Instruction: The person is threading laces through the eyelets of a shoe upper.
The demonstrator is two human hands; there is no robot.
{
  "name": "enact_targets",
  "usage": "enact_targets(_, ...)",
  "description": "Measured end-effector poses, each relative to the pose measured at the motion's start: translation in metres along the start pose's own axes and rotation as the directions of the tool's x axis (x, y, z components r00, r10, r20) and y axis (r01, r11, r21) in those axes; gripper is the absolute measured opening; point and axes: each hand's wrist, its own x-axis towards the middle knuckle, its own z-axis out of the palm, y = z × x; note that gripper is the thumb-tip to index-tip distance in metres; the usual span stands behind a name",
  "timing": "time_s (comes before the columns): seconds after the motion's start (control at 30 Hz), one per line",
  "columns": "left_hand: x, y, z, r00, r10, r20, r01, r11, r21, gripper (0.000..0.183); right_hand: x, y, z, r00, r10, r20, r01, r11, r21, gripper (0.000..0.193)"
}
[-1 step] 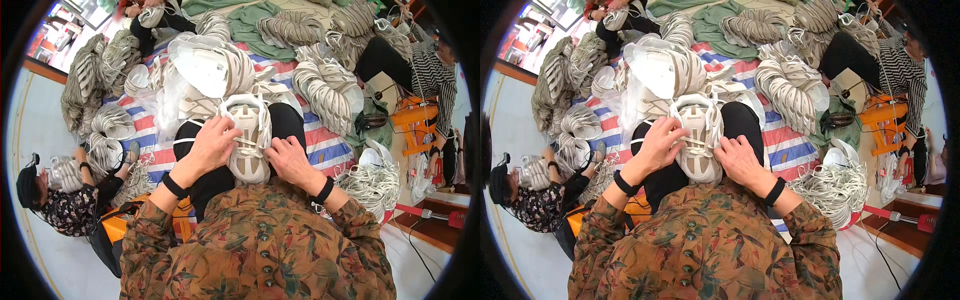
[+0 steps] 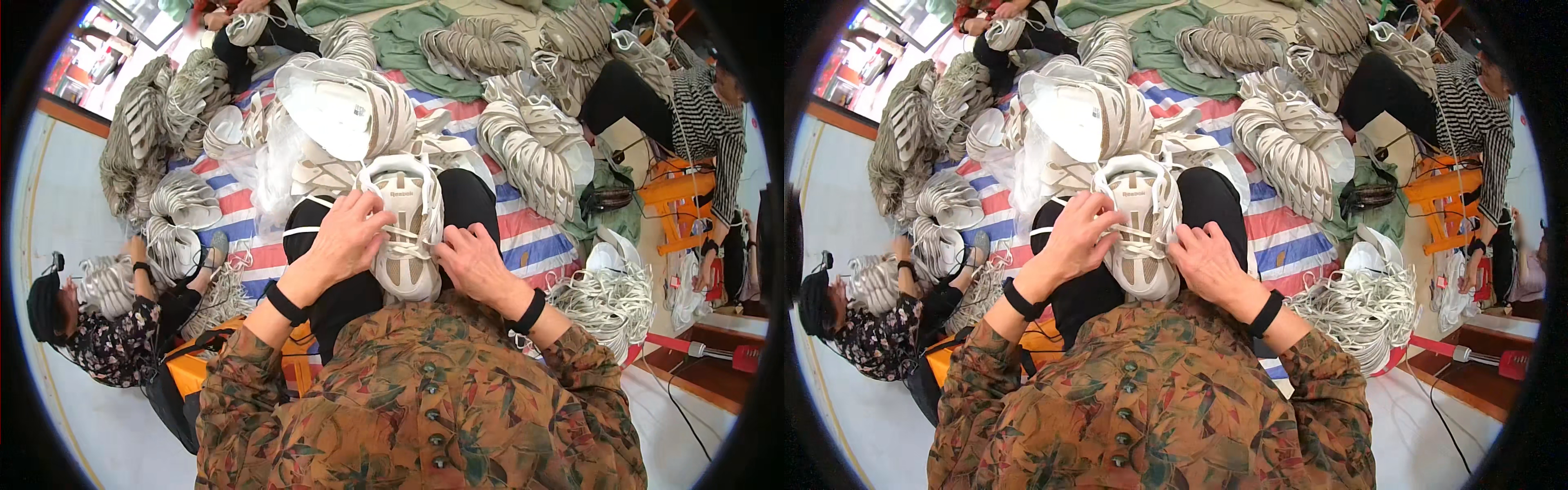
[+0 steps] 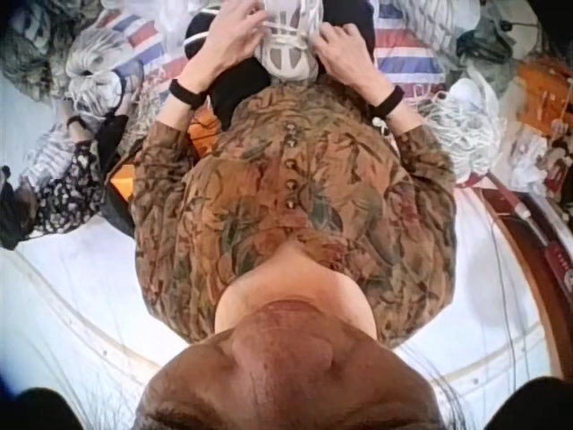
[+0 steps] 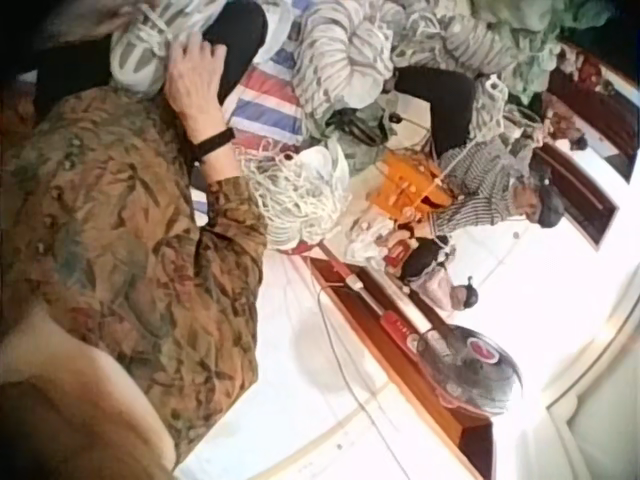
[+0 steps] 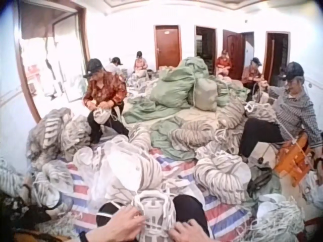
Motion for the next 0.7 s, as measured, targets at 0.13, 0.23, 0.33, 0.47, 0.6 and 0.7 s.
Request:
enact_targets(0.13, 0.000, -0.001, 0.002, 0.996, -0.027, 0.087, 0.028, 1.000, -0.012, 0.038, -0.001, 0.002, -0.001, 0.999, -0.038, 0.039, 0.034, 0.993, 0.114, 0.016)
enact_targets(0.23, -0.001, 0.000, 0.002, 0.992, -0.053, 0.118, 0.061, 0.996, -0.064, 0.038, -0.002, -0.003, -0.003, 1.000, 0.008, -0.004, -0.007, 0.969, 0.248, 0.013)
enact_targets(0.33, 0.001, -0.002, 0.002, 0.993, -0.044, 0.110, 0.053, 0.995, -0.088, 0.038, 0.002, -0.006, -0.003, 0.997, 0.058, -0.044, -0.043, 0.959, 0.282, 0.013)
enact_targets(0.47, 0.004, -0.008, 0.002, 0.994, -0.034, 0.105, 0.047, 0.991, -0.124, 0.037, 0.009, -0.007, 0.001, 0.999, 0.025, -0.043, -0.014, 0.972, 0.236, 0.013)
enact_targets(0.6, 0.006, -0.012, 0.002, 0.989, -0.032, 0.145, 0.055, 0.986, -0.158, 0.035, 0.011, -0.003, -0.003, 1.000, -0.008, 0.020, 0.002, 0.956, 0.293, 0.012)
enact_targets(0.7, 0.008, -0.013, 0.003, 0.987, -0.035, 0.159, 0.062, 0.984, -0.168, 0.033, 0.014, 0.003, -0.015, 0.925, 0.019, 0.380, -0.310, 0.617, 0.724, 0.010)
